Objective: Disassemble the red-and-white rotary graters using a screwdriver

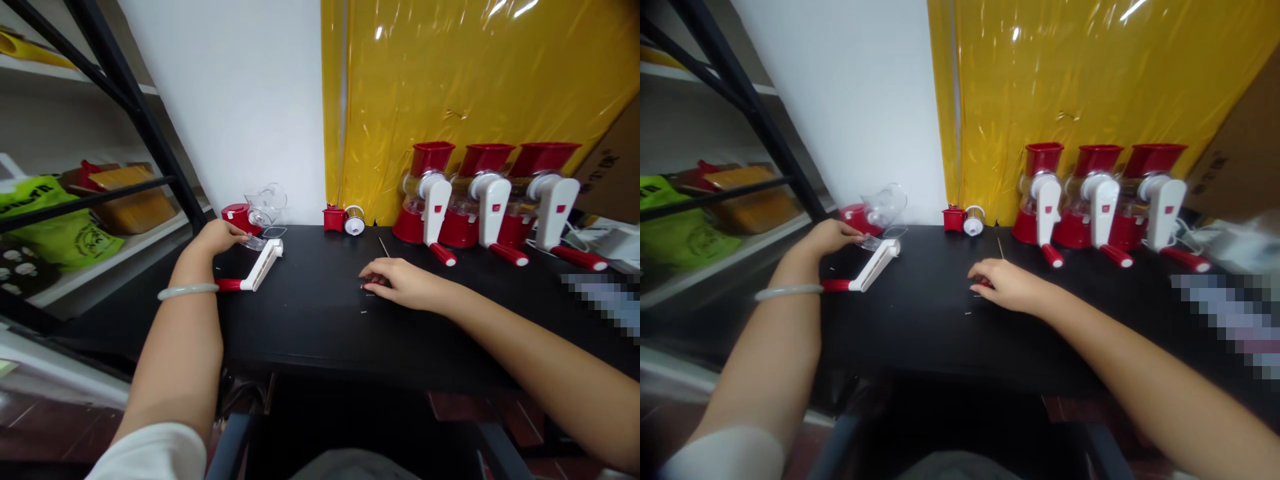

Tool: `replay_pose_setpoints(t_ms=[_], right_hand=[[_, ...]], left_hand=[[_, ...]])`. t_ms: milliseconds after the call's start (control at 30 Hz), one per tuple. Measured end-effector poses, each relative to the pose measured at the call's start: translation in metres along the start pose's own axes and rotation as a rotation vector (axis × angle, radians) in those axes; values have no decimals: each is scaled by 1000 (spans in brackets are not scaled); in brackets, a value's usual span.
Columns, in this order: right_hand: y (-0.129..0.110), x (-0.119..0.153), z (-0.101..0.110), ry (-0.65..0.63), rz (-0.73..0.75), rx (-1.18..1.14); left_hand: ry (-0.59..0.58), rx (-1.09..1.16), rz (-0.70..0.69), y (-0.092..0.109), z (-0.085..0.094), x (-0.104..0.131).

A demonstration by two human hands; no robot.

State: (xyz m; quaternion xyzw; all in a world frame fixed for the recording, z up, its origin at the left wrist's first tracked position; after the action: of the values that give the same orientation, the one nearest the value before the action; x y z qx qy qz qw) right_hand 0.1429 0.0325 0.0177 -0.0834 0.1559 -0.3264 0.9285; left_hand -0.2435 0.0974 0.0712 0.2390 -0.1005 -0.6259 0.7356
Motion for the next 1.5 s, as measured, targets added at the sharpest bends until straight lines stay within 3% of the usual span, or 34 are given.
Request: replay_pose_setpoints(t_ms=[333, 600, 700, 800, 900, 967, 1033, 1100, 1200, 1267, 1333, 1433, 1500], right_hand=[[-6, 2, 0, -18, 33, -30], [-7, 2, 1, -8, 68, -27], [-8, 2, 2, 0, 75, -24], [-7, 2, 3, 9, 75, -8], [-6, 2, 10, 60, 73, 4], [-8, 3, 21, 162, 81, -17], [-11, 5, 35, 290, 77, -61], [-14, 5, 43, 374, 63, -100], [-26, -3, 42, 363, 78, -117], [-34, -10, 41, 347, 102, -104], [-40, -17, 43, 366, 122, -91], [-44, -30, 42, 390, 137, -63], [-45, -41, 36, 376, 143, -25]], left_hand=[[-59, 83, -51, -11, -28, -15], [-32, 131, -34, 2, -34, -12], [12, 95, -42, 6, -19, -5], [131, -7, -11, 13, 21, 16], [283, -49, -4, 43, 60, 49], [351, 23, -73, 81, 68, 70], [309, 176, -205, 125, 51, 84], [176, 304, -341, 165, 16, 93], [-4, 451, -513, 202, -37, 107], [-42, 465, -561, 209, -59, 115], [-34, 441, -565, 205, -66, 121], [-28, 394, -547, 190, -60, 129], [66, 182, -501, 172, -48, 129]])
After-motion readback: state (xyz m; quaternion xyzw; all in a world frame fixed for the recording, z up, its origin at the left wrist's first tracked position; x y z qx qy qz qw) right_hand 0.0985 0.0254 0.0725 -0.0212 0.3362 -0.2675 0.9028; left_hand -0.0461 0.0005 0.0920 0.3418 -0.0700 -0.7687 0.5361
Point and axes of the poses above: each hand's wrist, its own x-axis away from the middle knuckle, its own z-axis out of the back of the hand, y = z × x, the point moved 9 cm from there along -x, towards the middle knuckle, and after that the axes turned 12 degrees about x, right-handed, at the moved point
